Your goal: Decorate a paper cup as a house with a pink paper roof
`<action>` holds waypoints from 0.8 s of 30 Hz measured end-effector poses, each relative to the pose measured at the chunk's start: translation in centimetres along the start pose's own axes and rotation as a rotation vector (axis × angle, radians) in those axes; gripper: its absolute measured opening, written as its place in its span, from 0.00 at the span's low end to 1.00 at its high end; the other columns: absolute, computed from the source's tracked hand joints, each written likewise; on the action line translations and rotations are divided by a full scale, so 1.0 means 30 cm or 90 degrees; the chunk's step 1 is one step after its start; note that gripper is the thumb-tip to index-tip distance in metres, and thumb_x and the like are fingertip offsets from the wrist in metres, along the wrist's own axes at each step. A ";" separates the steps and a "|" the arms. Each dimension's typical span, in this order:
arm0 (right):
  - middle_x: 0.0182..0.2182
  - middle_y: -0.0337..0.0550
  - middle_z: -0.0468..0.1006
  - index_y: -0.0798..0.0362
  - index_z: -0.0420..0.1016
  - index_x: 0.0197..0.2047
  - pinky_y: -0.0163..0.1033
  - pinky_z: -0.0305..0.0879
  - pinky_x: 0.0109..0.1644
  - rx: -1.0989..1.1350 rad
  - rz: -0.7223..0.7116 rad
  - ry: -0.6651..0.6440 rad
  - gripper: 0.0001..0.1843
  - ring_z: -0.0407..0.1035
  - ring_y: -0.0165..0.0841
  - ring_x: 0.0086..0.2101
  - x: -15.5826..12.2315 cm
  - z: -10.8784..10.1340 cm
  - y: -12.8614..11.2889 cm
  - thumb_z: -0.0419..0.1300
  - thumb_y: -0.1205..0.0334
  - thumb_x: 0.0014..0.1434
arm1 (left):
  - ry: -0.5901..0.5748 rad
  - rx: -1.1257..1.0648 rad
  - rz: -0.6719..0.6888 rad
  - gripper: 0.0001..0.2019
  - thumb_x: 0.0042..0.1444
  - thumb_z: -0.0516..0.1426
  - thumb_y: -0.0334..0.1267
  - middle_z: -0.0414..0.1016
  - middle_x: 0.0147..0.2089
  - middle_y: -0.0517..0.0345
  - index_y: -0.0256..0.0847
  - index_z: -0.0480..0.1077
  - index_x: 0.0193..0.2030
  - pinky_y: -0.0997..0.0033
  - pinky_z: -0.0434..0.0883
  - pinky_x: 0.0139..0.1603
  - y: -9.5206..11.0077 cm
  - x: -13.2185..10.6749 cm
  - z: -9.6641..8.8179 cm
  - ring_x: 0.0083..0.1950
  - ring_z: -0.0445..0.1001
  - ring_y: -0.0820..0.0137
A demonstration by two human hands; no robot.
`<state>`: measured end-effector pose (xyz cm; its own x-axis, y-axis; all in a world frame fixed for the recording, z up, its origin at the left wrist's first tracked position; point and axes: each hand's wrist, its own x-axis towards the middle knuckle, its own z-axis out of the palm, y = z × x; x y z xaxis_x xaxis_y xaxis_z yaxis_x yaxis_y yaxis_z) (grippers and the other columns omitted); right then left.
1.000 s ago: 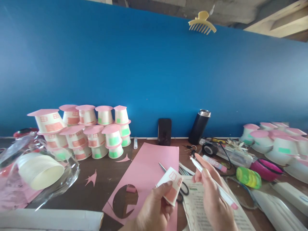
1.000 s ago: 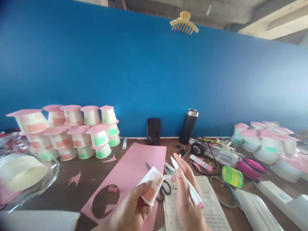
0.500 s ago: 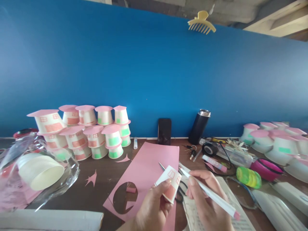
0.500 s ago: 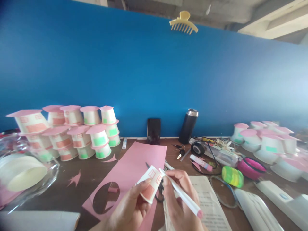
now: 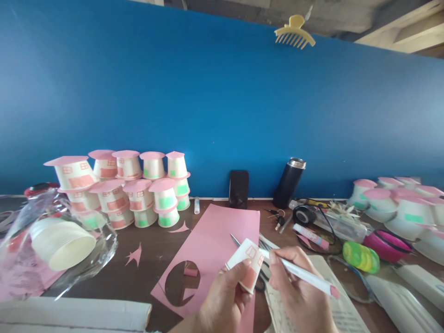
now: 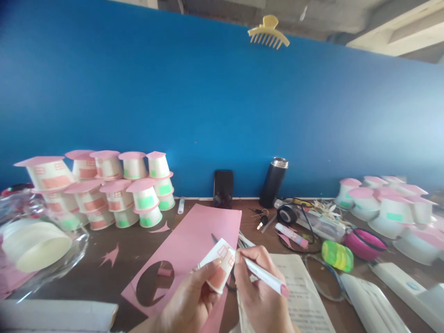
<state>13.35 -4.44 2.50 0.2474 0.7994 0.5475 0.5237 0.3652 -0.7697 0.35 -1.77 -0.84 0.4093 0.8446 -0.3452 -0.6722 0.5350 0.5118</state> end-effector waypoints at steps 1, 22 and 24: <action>0.19 0.34 0.72 0.47 0.68 0.33 0.33 0.57 0.17 -0.004 -0.001 -0.004 0.07 0.62 0.28 0.15 0.001 0.000 -0.001 0.59 0.56 0.61 | 0.003 0.005 0.002 0.12 0.52 0.63 0.34 0.77 0.42 0.51 0.34 0.75 0.44 0.76 0.72 0.43 0.000 0.000 0.000 0.45 0.75 0.67; 0.18 0.32 0.70 0.48 0.67 0.32 0.31 0.59 0.17 -0.063 -0.045 -0.007 0.08 0.64 0.28 0.16 0.001 0.004 0.017 0.57 0.57 0.62 | -0.032 0.011 0.019 0.14 0.50 0.65 0.37 0.77 0.42 0.50 0.34 0.75 0.43 0.72 0.70 0.48 -0.004 0.009 -0.008 0.48 0.74 0.64; 0.18 0.32 0.70 0.48 0.67 0.32 0.31 0.59 0.17 -0.071 -0.049 -0.005 0.08 0.64 0.28 0.16 0.001 0.004 0.017 0.57 0.57 0.62 | -0.039 0.012 0.022 0.14 0.49 0.65 0.37 0.77 0.40 0.51 0.34 0.75 0.43 0.72 0.70 0.47 -0.003 0.008 -0.006 0.45 0.74 0.65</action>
<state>13.52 -4.17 2.08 0.1964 0.7748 0.6009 0.6283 0.3710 -0.6838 0.40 -1.63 -1.10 0.4230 0.8623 -0.2784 -0.6749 0.5048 0.5382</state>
